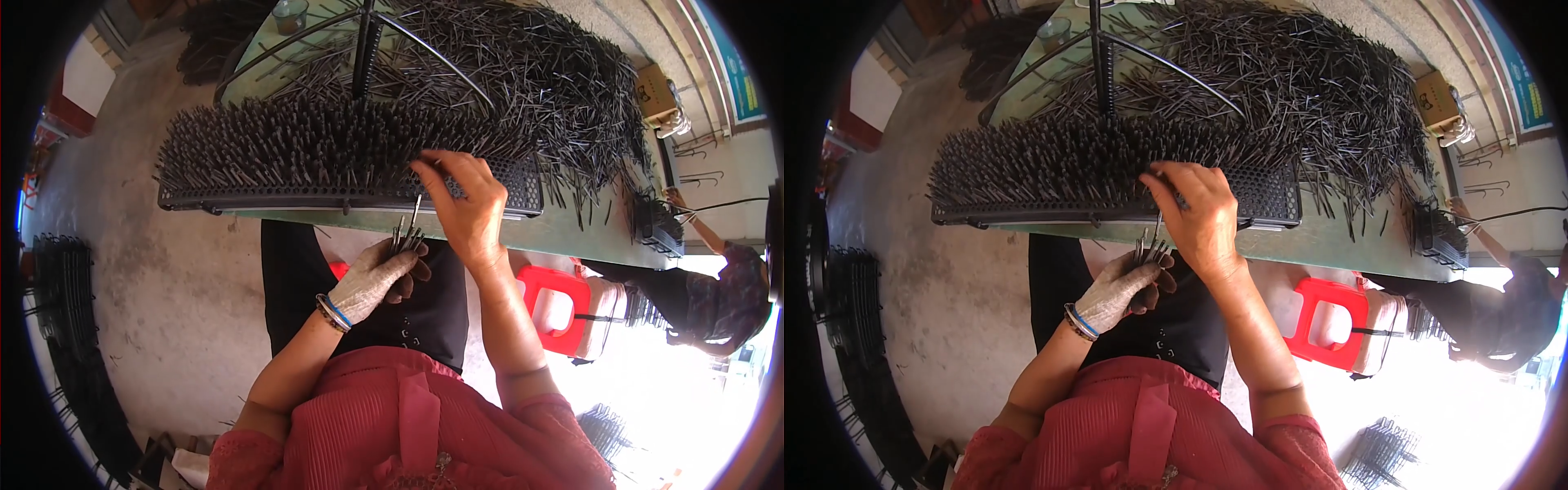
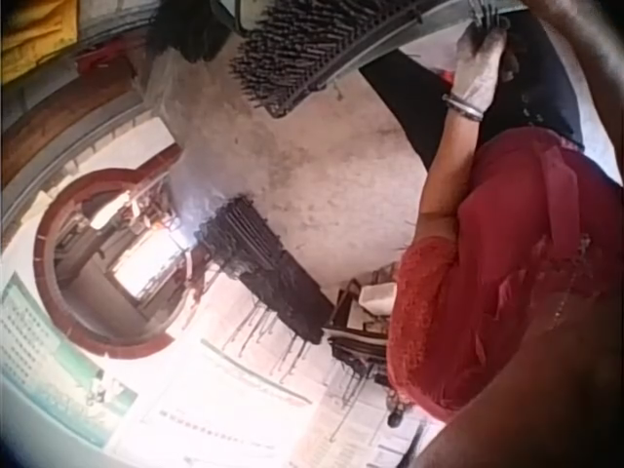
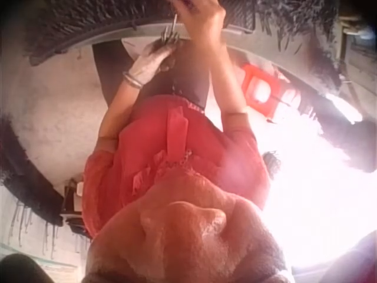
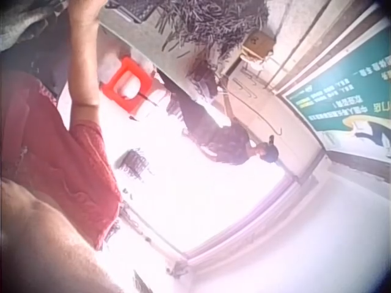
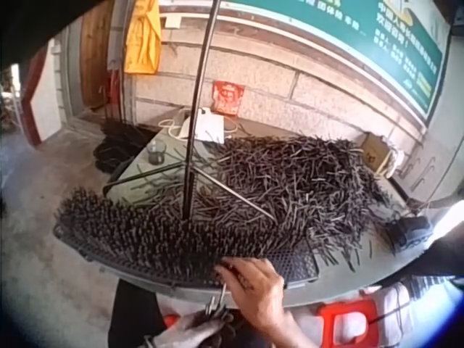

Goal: The person is manually inserting handfuls of metal bristles into the holes of a large industrial brush head.

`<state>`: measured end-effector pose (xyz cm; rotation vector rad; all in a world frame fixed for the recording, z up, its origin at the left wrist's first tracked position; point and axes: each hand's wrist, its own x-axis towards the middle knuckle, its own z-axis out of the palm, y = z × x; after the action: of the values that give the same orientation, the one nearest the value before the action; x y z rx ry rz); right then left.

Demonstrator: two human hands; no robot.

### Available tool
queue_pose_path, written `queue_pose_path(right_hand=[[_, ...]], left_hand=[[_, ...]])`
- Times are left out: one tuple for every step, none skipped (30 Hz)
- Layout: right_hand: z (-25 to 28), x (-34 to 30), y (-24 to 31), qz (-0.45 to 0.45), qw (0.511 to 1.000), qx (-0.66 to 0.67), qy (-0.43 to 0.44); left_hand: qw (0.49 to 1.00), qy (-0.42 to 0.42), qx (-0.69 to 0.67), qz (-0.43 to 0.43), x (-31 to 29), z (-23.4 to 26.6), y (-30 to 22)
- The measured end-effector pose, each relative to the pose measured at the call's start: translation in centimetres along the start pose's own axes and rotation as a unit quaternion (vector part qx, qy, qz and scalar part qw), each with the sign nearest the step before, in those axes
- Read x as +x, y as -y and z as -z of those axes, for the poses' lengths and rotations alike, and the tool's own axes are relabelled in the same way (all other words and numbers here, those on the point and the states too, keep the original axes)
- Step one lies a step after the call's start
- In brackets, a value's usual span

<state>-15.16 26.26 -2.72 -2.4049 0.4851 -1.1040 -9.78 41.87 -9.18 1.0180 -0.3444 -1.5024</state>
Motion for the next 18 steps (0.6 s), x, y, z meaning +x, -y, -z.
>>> queue_pose_path(right_hand=[[0.1, 0.2, 0.1, -0.043, 0.998, 0.034, -0.005], [0.2, 0.3, -0.1, -0.072, 0.997, 0.026, 0.015], [0.0, 0.4, -0.2, -0.072, 0.997, 0.025, 0.015], [-0.2, 0.4, -0.5, -0.079, 0.996, 0.038, 0.023], [-0.4, 0.4, -0.7, -0.086, 0.994, 0.051, 0.032], [-0.5, 0.3, -0.8, -0.086, 0.995, 0.051, 0.031], [-0.6, 0.2, -0.9, -0.089, 0.994, 0.044, 0.041], [-0.6, 0.2, -0.9, -0.091, 0.994, 0.037, 0.052], [-0.6, 0.1, -0.9, -0.091, 0.994, 0.037, 0.052], [-0.7, 0.1, -0.8, -0.092, 0.994, 0.041, 0.052], [-0.7, 0.0, -0.8, -0.092, 0.993, 0.044, 0.053], [-0.8, 0.0, -0.9, -0.092, 0.993, 0.044, 0.053], [-0.9, -0.2, -1.1, -0.062, 0.997, 0.031, 0.041], [-0.9, -0.2, -1.3, -0.032, 0.999, 0.018, 0.029], [-0.9, -0.2, -1.1, -0.031, 0.999, 0.018, 0.029], [-0.9, -0.2, -0.9, -0.055, 0.997, 0.037, 0.03], [-1.0, -0.2, -0.7, -0.079, 0.995, 0.055, 0.031], [-1.0, -0.3, -0.7, -0.078, 0.995, 0.054, 0.031]], left_hand=[[1.0, 0.0, 0.0, 0.0, -0.1, 0.0, -0.1], [1.0, 0.001, 0.002, 0.0, -0.1, -0.1, -0.3], [1.0, 0.004, 0.004, 0.0, -0.1, -0.2, -0.5], [1.0, 0.004, 0.004, 0.0, 0.1, -0.4, -0.5], [1.0, -0.022, -0.012, -0.007, 0.2, -0.6, -0.5], [0.998, -0.049, -0.028, -0.015, 0.3, -0.7, -0.6], [0.998, -0.049, -0.028, -0.016, 0.4, -0.6, -0.7], [0.999, -0.04, -0.025, -0.021, 0.3, -0.4, -0.9], [0.999, -0.03, -0.022, -0.026, 0.2, -0.2, -1.0], [0.999, -0.021, -0.019, -0.031, 0.2, -0.1, -1.0], [0.999, -0.02, -0.019, -0.03, 0.2, -0.1, -0.8], [0.999, -0.027, -0.018, -0.032, 0.3, -0.1, -0.6], [0.999, -0.034, -0.017, -0.033, 0.3, -0.2, -0.5], [0.999, -0.034, -0.017, -0.033, 0.3, -0.2, -0.5], [0.999, -0.035, -0.025, -0.029, 0.2, -0.1, -0.5], [0.998, -0.037, -0.032, -0.026, 0.2, 0.0, -0.5], [0.998, -0.038, -0.032, -0.026, 0.1, 0.2, -0.5], [0.998, -0.029, -0.049, -0.019, 0.1, 0.4, -0.4]])
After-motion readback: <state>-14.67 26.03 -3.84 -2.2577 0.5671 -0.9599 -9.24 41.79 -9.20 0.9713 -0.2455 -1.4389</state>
